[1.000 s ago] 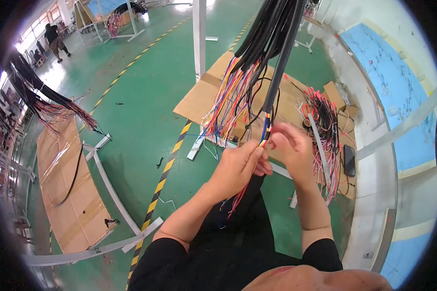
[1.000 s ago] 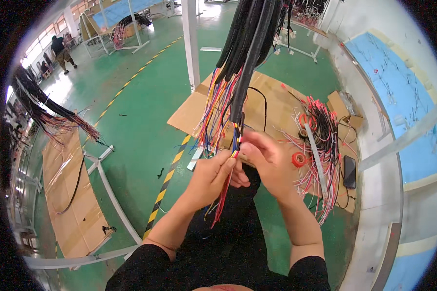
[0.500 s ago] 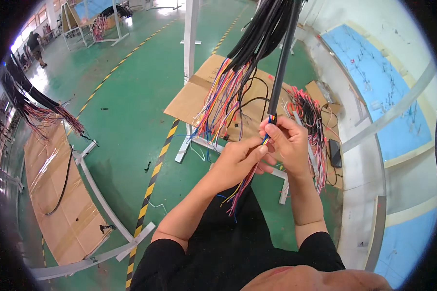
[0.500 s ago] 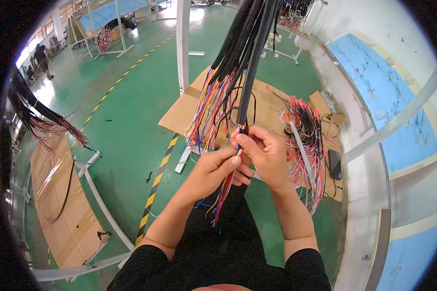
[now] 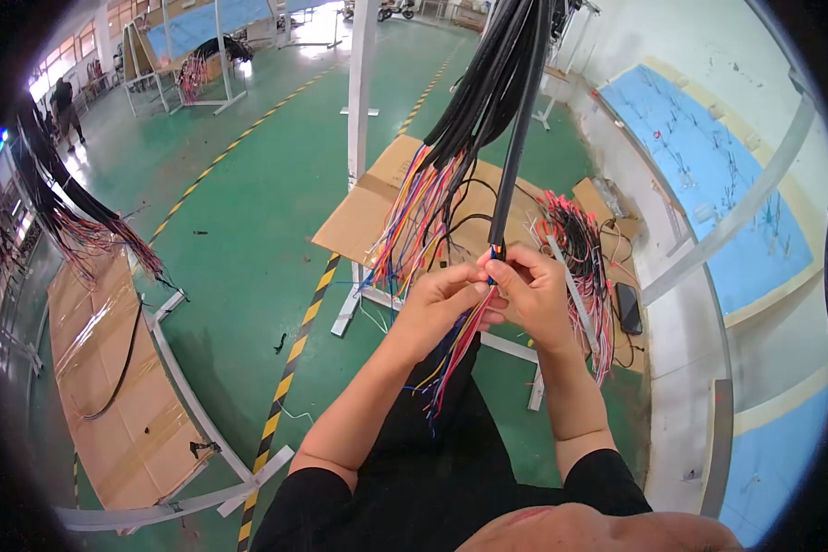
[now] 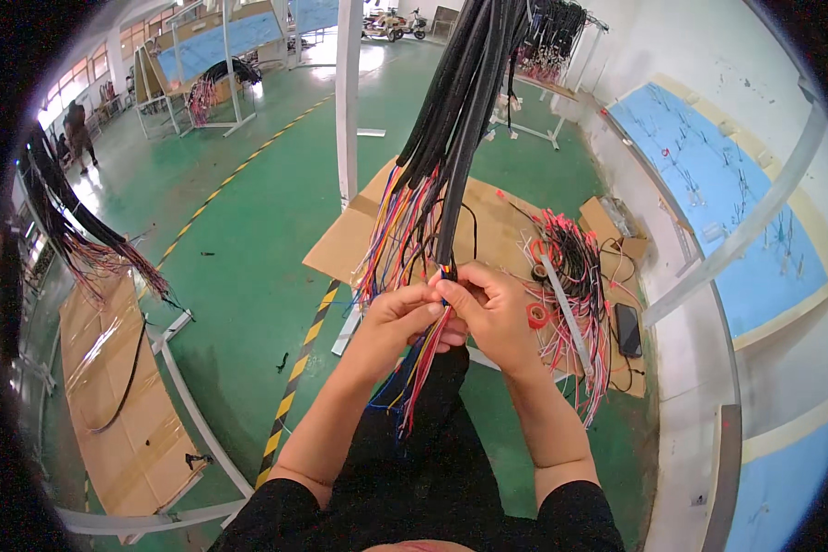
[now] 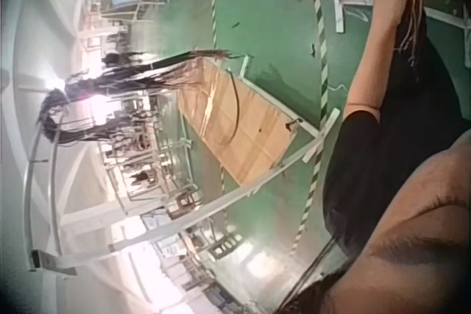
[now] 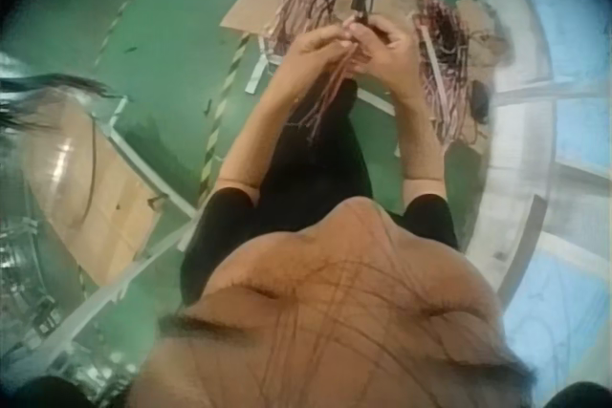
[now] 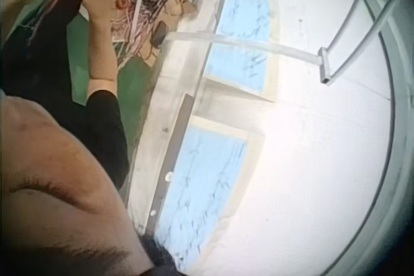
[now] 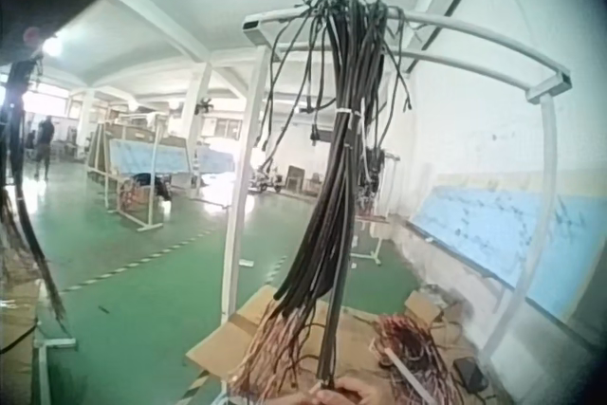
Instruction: The recorder is assembling electrical wiring harnesses by grouping wires, measuring them with a ruler, and securing them with tape.
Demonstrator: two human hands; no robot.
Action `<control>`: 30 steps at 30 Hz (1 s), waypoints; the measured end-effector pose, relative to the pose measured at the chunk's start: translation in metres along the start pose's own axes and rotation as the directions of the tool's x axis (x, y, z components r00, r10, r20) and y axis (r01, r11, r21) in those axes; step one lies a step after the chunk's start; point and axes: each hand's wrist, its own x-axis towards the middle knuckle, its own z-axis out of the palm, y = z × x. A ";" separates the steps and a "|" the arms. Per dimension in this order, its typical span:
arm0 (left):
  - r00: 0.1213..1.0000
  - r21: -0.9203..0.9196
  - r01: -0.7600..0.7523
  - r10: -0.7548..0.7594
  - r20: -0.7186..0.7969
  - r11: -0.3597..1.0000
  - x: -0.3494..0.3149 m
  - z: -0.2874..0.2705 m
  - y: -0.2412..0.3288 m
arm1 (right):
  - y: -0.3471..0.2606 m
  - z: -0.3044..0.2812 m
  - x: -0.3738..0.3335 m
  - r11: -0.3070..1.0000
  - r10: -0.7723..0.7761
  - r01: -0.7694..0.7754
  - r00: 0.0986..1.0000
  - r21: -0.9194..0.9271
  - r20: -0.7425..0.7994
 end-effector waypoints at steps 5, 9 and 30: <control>0.968 0.344 -0.216 0.246 -0.045 0.914 0.000 0.005 0.004 | -0.003 0.000 -0.001 0.998 0.041 -0.040 0.999 0.047 -0.014; 0.949 0.664 -0.250 0.315 0.024 0.704 0.003 -0.006 0.015 | 0.008 -0.005 0.001 0.998 -0.051 0.052 0.999 -0.033 0.012; 0.855 0.722 -0.342 0.517 -0.026 0.602 -0.007 0.011 0.004 | 0.001 0.012 0.003 0.946 0.162 -0.137 0.985 0.294 -0.063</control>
